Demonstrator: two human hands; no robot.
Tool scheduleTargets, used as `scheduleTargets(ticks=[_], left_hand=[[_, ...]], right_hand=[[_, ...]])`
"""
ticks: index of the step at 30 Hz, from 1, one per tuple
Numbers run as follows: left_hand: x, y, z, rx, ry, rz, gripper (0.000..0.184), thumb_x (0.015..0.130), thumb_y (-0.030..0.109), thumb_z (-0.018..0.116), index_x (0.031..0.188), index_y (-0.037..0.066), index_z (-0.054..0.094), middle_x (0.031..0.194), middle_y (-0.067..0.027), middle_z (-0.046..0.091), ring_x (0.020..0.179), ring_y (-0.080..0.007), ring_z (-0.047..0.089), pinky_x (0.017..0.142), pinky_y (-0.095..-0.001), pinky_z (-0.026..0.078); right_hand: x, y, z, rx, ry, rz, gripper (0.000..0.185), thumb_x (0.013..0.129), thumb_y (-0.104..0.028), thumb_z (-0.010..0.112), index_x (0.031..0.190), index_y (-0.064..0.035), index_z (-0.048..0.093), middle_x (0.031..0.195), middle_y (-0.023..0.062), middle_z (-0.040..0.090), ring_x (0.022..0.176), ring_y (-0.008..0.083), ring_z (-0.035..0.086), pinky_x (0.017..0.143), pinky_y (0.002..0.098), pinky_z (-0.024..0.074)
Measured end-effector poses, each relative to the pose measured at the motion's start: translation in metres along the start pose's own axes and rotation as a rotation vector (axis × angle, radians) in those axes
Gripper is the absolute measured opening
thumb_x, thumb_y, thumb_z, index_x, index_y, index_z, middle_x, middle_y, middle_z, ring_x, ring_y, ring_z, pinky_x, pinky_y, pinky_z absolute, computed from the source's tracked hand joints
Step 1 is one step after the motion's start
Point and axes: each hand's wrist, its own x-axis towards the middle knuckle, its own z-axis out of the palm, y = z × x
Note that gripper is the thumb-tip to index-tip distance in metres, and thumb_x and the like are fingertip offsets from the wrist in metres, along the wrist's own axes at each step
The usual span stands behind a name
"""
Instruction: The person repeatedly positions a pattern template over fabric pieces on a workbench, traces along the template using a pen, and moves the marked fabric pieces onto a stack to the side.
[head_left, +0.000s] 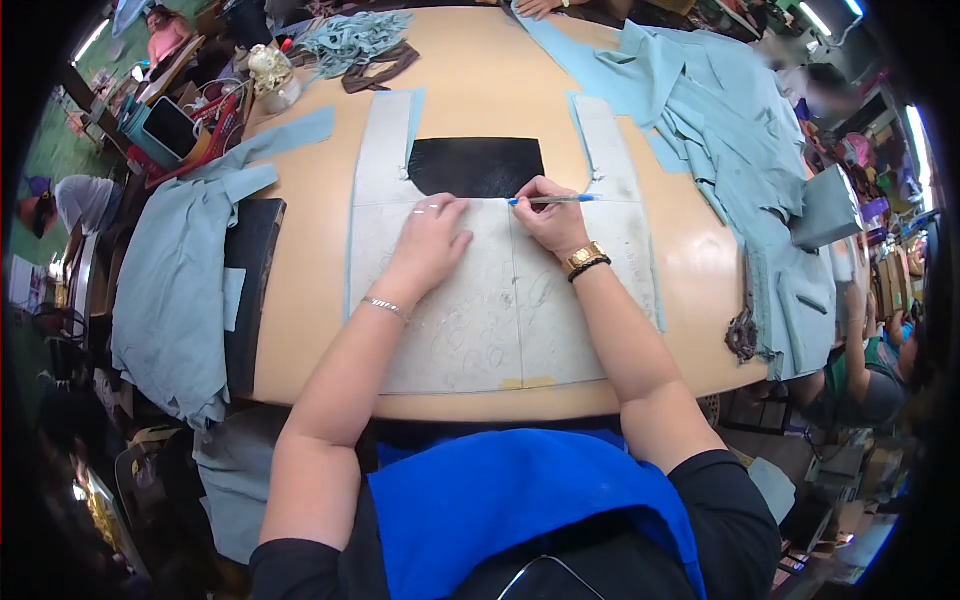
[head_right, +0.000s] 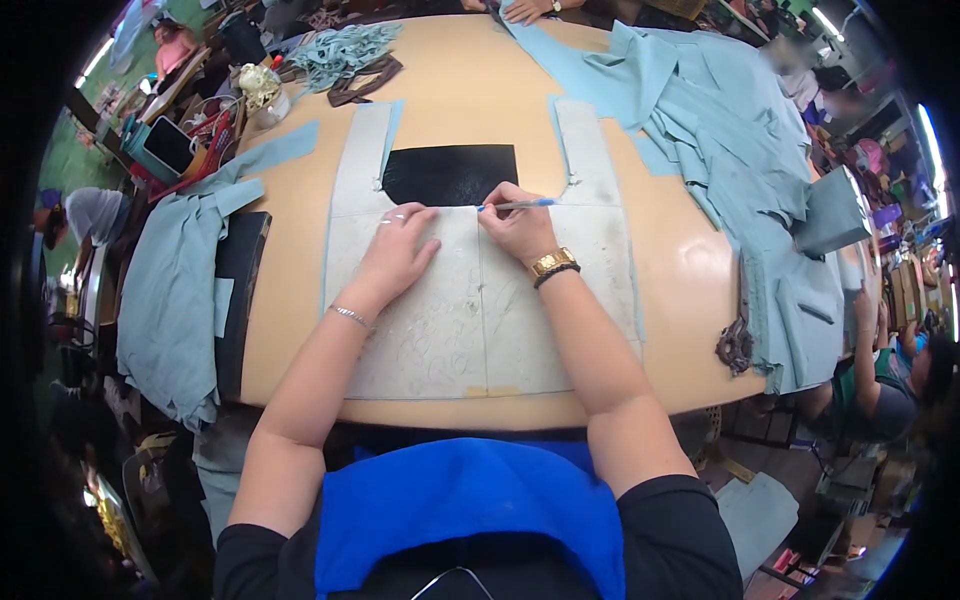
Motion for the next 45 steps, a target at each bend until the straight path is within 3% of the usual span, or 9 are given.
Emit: scheduleTargets(ticks=[4,8,12,15,24,37,40,43,45], left_hand=[[-0.008,0.002,-0.016,0.284,0.039,-0.134,0.052,0.079,0.048,0.071,0.119,0.015,0.062,0.131,-0.0121,0.053,0.128,-0.0291,0.043,0.107,-0.0527,0.029],[-0.008,0.002,-0.014,0.275,0.039,-0.159,0.057,0.076,0.053,0.071,0.119,0.016,0.062,0.132,-0.0116,0.052,0.129,-0.0290,0.041,0.109,-0.0550,0.026],[-0.010,0.002,-0.013,0.285,0.048,-0.155,0.057,0.077,0.053,0.071,0.119,0.016,0.062,0.131,-0.0114,0.052,0.128,-0.0287,0.042,0.108,-0.0551,0.026],[-0.009,0.002,-0.014,0.287,0.049,-0.151,0.057,0.077,0.053,0.071,0.119,0.016,0.062,0.130,-0.0115,0.052,0.127,-0.0283,0.043,0.108,-0.0545,0.026],[-0.010,0.003,-0.014,0.299,0.062,-0.131,0.057,0.078,0.052,0.071,0.119,0.015,0.062,0.130,-0.0116,0.052,0.126,-0.0282,0.044,0.107,-0.0523,0.027],[-0.010,-0.007,-0.015,0.235,0.057,-0.121,0.056,0.079,0.050,0.070,0.121,0.014,0.060,0.129,-0.0127,0.054,0.127,-0.0290,0.044,0.106,-0.0566,0.029],[-0.011,-0.018,-0.027,0.101,-0.008,-0.107,0.053,0.080,0.045,0.071,0.119,0.011,0.061,0.133,-0.0159,0.051,0.129,-0.0322,0.042,0.108,-0.0508,0.030],[-0.019,-0.016,-0.032,0.299,0.032,-0.097,0.057,0.080,0.049,0.070,0.122,0.011,0.058,0.139,-0.0169,0.046,0.134,-0.0331,0.037,0.109,-0.0558,0.027],[-0.018,-0.011,-0.031,0.350,0.014,-0.166,0.063,0.079,0.053,0.069,0.125,0.012,0.056,0.142,-0.0168,0.042,0.137,-0.0332,0.034,0.110,-0.0592,0.024]], right_hand=[[0.001,-0.009,-0.002,-0.039,0.046,0.055,0.009,0.081,-0.010,0.064,0.088,-0.0034,0.065,0.075,0.0065,0.068,0.069,0.0093,0.063,0.061,0.0242,0.0504],[0.009,0.012,-0.026,0.300,0.114,0.109,0.015,0.088,-0.009,0.063,0.101,-0.0013,0.065,0.092,0.0046,0.069,0.075,0.0077,0.062,0.068,0.0215,0.0503],[0.013,0.043,-0.082,0.117,0.338,0.202,0.010,0.086,-0.010,0.064,0.092,-0.0015,0.065,0.078,0.0011,0.066,0.070,0.0056,0.060,0.064,0.0216,0.0491],[0.012,0.062,-0.100,0.009,0.410,0.153,0.010,0.083,-0.012,0.066,0.088,-0.0031,0.064,0.071,0.0000,0.064,0.064,0.0062,0.058,0.061,0.0228,0.0478],[0.012,0.058,-0.099,-0.134,0.340,0.183,0.011,0.079,-0.013,0.065,0.077,-0.0025,0.064,0.062,0.0009,0.060,0.058,0.0068,0.054,0.056,0.0240,0.0445],[0.012,0.054,-0.096,-0.245,0.371,0.150,0.012,0.079,-0.016,0.064,0.080,-0.0044,0.064,0.064,0.0048,0.063,0.059,0.0121,0.060,0.060,0.0285,0.0491],[0.014,0.060,-0.100,-0.275,0.350,0.144,0.010,0.080,-0.014,0.064,0.079,-0.0045,0.064,0.065,0.0044,0.064,0.061,0.0108,0.061,0.059,0.0274,0.0485],[0.020,0.074,-0.103,-0.177,0.357,0.185,0.007,0.082,-0.010,0.063,0.081,-0.0038,0.063,0.069,0.0039,0.066,0.063,0.0099,0.061,0.059,0.0249,0.0482],[0.025,0.067,-0.094,0.076,0.393,0.177,0.005,0.084,-0.008,0.062,0.084,-0.0031,0.063,0.072,0.0037,0.066,0.065,0.0092,0.061,0.060,0.0233,0.0480]])
